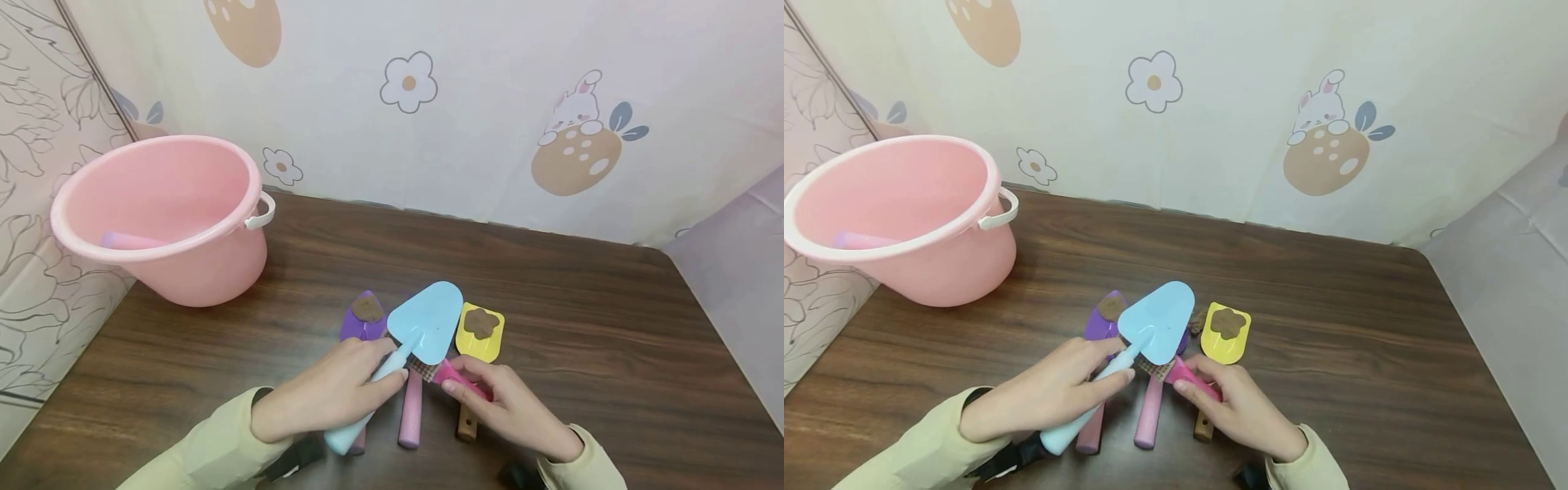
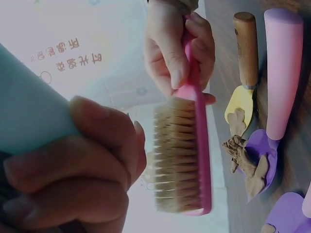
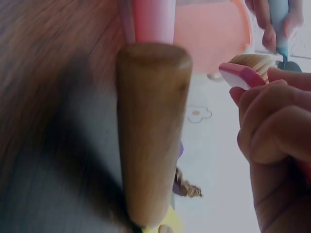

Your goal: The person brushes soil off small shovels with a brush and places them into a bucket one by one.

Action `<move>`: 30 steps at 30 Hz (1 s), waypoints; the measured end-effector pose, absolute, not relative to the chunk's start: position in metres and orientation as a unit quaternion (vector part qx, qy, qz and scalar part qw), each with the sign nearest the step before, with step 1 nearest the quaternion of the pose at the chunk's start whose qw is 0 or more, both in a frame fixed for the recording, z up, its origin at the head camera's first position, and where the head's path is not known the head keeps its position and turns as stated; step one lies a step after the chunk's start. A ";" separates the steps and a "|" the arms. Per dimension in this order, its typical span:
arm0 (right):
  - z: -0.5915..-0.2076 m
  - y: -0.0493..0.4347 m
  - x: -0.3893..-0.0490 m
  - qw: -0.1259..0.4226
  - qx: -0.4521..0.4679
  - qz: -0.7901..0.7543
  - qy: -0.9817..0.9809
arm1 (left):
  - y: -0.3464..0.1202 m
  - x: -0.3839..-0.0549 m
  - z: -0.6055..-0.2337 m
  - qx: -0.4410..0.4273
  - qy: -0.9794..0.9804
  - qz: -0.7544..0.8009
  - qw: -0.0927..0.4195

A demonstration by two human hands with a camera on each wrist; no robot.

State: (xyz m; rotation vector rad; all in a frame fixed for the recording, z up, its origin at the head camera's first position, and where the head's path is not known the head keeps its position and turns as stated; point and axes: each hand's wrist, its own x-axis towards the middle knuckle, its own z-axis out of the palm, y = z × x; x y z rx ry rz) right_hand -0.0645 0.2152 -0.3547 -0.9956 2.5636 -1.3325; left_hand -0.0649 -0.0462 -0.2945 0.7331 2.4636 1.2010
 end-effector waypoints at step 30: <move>-0.341 0.229 -0.074 0.007 -0.134 -0.566 0.814 | -0.057 -0.068 -0.313 0.264 0.849 0.416 0.191</move>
